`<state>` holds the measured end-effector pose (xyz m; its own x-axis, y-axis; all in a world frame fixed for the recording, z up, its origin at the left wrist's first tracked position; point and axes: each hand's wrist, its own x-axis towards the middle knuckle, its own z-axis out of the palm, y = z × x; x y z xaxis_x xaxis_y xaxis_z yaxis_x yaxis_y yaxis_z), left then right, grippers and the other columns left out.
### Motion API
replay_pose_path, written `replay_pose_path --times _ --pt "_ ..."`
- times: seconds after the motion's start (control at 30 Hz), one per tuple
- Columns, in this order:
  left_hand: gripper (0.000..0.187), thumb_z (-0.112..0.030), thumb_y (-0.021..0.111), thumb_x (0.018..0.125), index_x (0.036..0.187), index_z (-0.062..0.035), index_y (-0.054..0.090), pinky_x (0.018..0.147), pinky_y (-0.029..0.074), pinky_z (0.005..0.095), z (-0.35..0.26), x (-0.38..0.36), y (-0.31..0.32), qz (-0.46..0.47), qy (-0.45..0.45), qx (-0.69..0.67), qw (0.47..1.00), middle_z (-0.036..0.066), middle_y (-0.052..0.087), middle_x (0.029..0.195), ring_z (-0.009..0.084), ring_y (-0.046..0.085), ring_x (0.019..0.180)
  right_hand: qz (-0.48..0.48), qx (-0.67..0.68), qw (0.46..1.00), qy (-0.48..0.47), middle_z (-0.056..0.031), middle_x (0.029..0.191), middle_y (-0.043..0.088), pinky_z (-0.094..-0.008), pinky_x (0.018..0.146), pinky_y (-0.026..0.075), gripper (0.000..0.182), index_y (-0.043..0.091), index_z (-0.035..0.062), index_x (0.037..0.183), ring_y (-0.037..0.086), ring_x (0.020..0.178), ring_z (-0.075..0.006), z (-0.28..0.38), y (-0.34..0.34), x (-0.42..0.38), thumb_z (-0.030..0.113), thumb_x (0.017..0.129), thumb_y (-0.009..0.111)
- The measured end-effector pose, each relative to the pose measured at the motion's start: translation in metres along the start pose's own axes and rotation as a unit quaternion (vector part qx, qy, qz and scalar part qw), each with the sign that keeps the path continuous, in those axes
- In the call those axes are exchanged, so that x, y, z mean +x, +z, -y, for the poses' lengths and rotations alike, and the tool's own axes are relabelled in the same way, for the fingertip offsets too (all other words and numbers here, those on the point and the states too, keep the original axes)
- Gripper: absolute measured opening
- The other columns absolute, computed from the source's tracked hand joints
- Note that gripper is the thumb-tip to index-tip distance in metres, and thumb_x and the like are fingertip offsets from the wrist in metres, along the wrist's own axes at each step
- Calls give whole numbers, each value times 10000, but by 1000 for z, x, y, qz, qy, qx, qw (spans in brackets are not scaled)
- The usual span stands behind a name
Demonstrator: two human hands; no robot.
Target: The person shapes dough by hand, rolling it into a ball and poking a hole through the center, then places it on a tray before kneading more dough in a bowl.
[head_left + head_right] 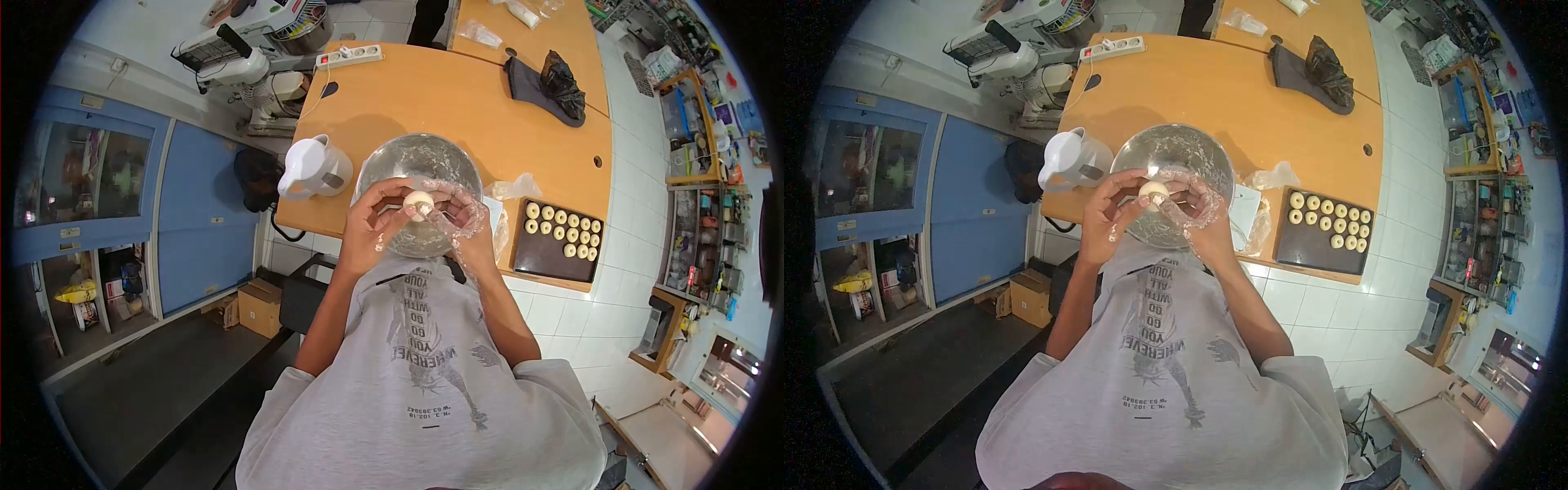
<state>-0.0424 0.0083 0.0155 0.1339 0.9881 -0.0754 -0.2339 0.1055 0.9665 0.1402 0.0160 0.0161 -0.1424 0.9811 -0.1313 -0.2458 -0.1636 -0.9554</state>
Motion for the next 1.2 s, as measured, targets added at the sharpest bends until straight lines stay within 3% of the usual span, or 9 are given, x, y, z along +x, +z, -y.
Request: replay_pose_path --times 0.1,0.37,0.53,0.83,1.2 --pt "387 -7 711 958 1333 3 617 1017 528 347 2 0 -4 14 -7 15 1000 95 631 1319 181 618 1193 14 -11 999 37 -74 1062 736 -289 889 562 371 662 22 1292 687 1027 -140 1 -4 0 2 928 735" --pt "393 -12 705 961 1345 4 622 1027 526 347 1 -4 7 23 -20 15 999 91 604 1338 187 620 1190 0 -22 1000 -8 -78 1069 739 -291 893 574 371 658 15 1293 689 1023 -138 -8 -10 -6 -26 928 707" --pt "402 -5 702 959 1355 5 630 1029 521 331 2 -2 1 53 18 77 995 84 604 1305 183 621 1186 11 -7 1000 28 -75 1060 738 -292 916 575 381 651 10 1301 690 1014 -137 -3 -14 -5 -13 927 719" --pt "440 13 710 946 1371 7 598 1030 522 339 -2 -1 11 22 -29 25 999 99 617 1346 179 620 1196 -9 -24 1000 4 -53 1052 729 -283 900 569 380 656 18 1295 701 1019 -142 -7 -15 -6 36 928 756" --pt "420 11 700 955 1363 16 601 1040 517 346 0 2 3 24 -12 30 999 105 651 1322 184 621 1216 -9 -6 999 30 -50 1047 726 -280 871 577 367 662 24 1289 701 1006 -138 -7 -13 -1 21 932 746"
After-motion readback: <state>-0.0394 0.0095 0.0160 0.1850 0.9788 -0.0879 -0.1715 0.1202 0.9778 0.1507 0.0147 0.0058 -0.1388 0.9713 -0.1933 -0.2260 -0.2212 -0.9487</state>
